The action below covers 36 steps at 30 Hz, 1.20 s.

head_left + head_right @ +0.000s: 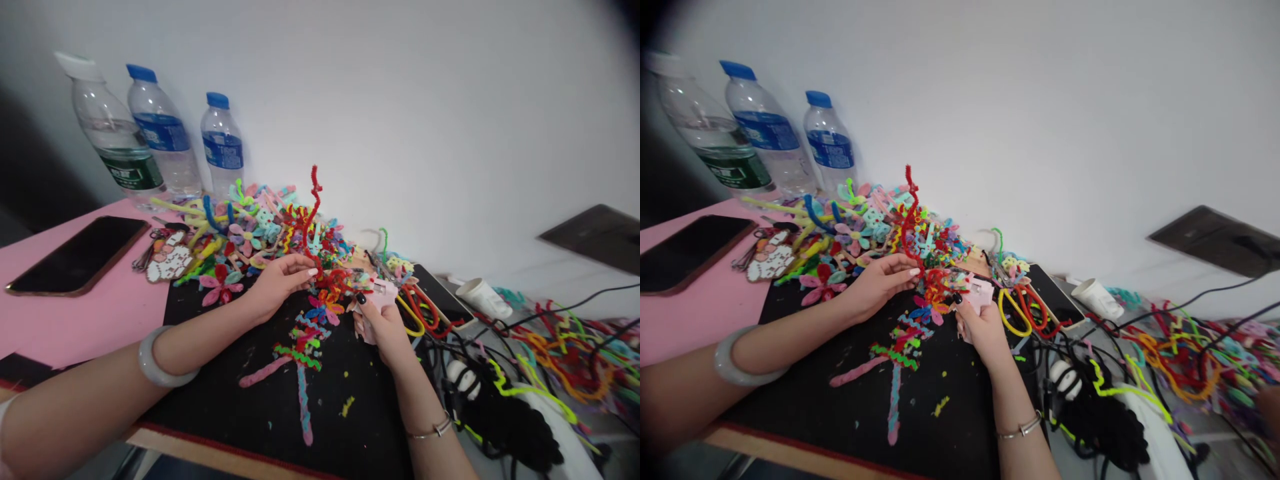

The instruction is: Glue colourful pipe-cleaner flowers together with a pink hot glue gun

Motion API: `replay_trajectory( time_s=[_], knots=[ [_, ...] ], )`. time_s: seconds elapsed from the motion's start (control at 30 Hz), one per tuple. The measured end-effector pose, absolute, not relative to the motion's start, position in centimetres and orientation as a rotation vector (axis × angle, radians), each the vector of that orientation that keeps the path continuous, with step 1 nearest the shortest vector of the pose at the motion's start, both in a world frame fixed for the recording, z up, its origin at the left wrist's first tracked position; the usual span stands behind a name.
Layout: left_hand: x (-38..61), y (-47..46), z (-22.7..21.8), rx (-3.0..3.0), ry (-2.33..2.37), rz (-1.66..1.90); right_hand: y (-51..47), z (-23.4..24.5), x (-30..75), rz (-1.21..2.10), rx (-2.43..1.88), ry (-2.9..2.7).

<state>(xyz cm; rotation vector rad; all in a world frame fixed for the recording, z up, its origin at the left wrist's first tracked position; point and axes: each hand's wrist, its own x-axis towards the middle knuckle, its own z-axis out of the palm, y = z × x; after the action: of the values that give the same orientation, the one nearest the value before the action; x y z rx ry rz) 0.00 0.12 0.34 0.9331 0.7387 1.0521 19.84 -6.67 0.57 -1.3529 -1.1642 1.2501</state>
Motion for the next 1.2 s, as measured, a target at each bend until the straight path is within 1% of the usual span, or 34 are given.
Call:
replay_trajectory(
  time_s=[0.47,0.7,0.97,1.2],
  knots=[
    [-0.04,0.05,0.48,0.891,0.72,1.051,-6.71,0.63,19.72,1.268,-1.328,-1.125],
    [-0.08,0.2,0.26,0.887,0.715,1.061,-6.71,0.61,19.58,1.328,-1.322,-1.126],
    [-0.15,0.2,0.11,0.884,0.728,1.061,-6.83,0.21,19.85,1.325,-1.343,-1.219],
    [-0.13,0.13,0.27,0.868,0.718,1.041,-6.76,0.58,19.65,1.281,-1.303,-1.13]
  ],
)
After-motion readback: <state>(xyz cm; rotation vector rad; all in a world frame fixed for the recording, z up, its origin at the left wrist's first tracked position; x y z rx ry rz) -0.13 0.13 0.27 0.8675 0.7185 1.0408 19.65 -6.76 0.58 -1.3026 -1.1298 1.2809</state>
